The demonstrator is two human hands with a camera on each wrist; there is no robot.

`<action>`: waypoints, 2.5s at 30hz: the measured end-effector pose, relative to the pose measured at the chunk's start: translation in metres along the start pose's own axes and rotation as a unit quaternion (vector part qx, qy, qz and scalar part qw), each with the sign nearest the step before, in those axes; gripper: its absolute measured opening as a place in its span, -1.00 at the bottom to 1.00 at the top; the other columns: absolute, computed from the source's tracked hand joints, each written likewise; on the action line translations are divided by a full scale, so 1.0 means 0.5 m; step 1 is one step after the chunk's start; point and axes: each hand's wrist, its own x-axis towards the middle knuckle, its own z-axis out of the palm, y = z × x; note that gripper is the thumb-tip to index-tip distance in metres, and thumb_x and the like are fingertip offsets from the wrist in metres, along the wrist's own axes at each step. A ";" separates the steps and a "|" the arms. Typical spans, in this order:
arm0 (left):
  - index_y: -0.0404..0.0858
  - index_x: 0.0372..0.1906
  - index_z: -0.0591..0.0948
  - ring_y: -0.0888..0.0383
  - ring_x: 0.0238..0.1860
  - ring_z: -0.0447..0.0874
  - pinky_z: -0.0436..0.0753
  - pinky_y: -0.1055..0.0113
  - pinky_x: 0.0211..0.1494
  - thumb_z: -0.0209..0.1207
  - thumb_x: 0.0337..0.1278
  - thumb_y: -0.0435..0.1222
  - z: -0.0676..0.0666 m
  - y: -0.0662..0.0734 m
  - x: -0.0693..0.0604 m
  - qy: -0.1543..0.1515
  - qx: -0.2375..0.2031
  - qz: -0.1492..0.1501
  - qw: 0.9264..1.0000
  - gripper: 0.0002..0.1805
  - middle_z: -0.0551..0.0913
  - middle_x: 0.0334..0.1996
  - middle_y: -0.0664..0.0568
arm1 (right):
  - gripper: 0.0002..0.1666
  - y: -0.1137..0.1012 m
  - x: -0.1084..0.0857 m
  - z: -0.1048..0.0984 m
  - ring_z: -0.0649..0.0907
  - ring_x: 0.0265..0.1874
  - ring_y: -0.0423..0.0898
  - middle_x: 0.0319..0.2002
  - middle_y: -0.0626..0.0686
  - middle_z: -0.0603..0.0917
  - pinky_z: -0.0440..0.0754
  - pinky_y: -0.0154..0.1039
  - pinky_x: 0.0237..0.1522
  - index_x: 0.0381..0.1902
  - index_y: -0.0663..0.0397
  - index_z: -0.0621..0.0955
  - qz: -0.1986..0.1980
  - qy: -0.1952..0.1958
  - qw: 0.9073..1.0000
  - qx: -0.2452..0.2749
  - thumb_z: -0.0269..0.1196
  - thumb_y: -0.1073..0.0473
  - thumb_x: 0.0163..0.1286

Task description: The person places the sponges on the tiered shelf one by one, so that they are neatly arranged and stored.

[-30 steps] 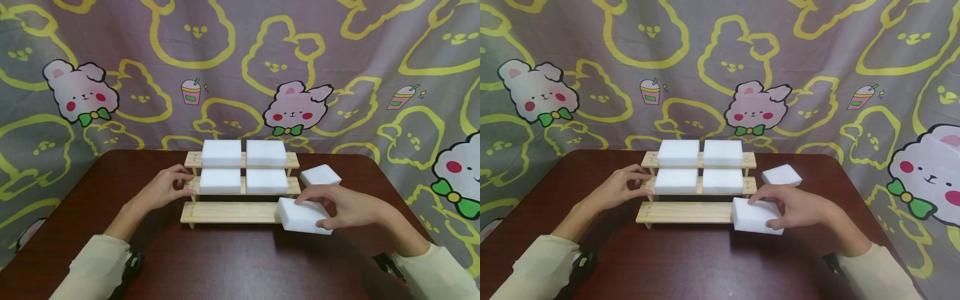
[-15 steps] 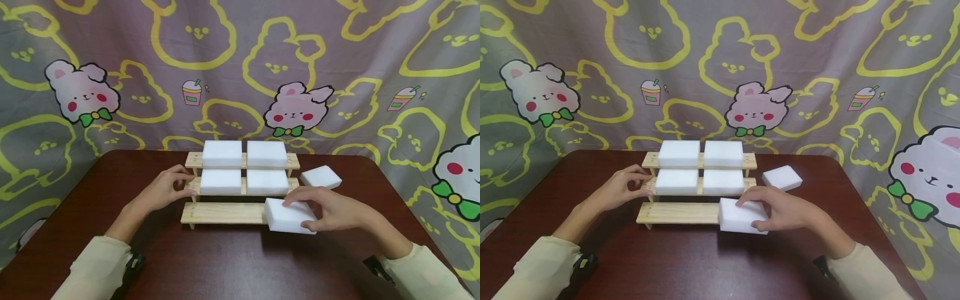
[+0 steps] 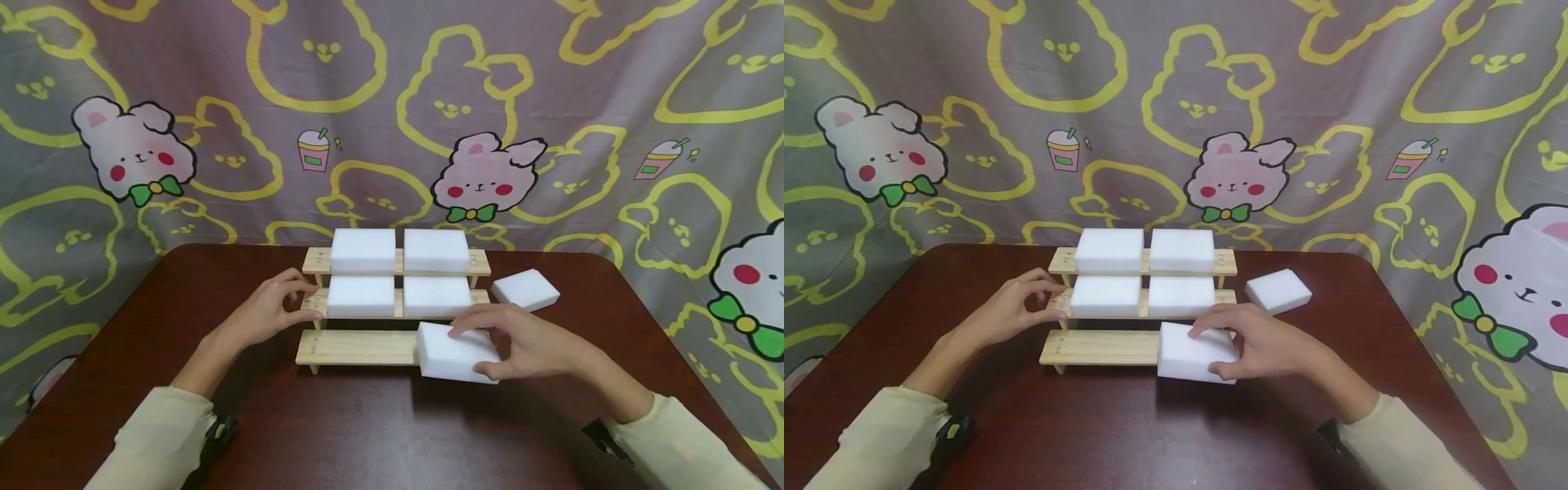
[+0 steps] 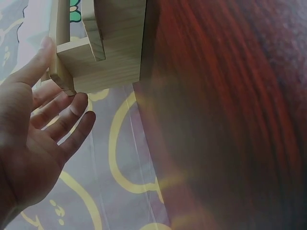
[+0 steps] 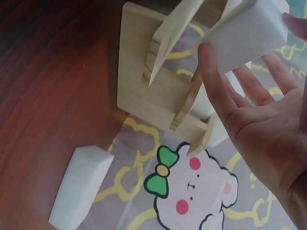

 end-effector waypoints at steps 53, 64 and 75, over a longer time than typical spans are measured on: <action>-0.42 0.16 0.70 0.07 -0.35 0.45 0.43 0.33 -0.32 0.49 0.17 -0.21 0.001 0.001 -0.002 -0.004 -0.015 -0.012 1.000 -0.47 0.54 -0.15 -0.02 | -0.47 -0.033 0.089 0.094 0.61 -0.08 -0.20 0.02 -0.13 0.69 0.68 -0.17 -0.18 0.02 -0.06 0.68 0.019 0.047 0.999 -0.009 0.60 0.08 0.08; -0.43 0.16 0.69 0.12 -0.33 0.43 0.44 0.33 -0.30 0.50 0.16 -0.22 0.003 0.003 -0.003 -0.001 -0.014 -0.014 1.000 -0.47 0.55 -0.14 -0.08 | -0.50 -0.039 0.099 0.121 0.62 0.01 -0.19 0.04 -0.12 0.69 0.63 -0.23 0.03 0.00 -0.05 0.70 0.012 0.070 0.997 -0.023 0.60 0.06 0.10; -0.43 0.15 0.70 0.11 -0.30 0.44 0.44 0.33 -0.29 0.50 0.15 -0.21 0.003 0.001 -0.004 0.002 -0.013 -0.017 1.000 -0.47 0.55 -0.15 -0.05 | -0.54 -0.044 0.115 0.140 0.65 0.02 -0.14 0.06 -0.03 0.68 0.65 -0.20 0.06 -0.02 0.01 0.69 0.014 0.067 0.997 -0.031 0.58 0.07 0.15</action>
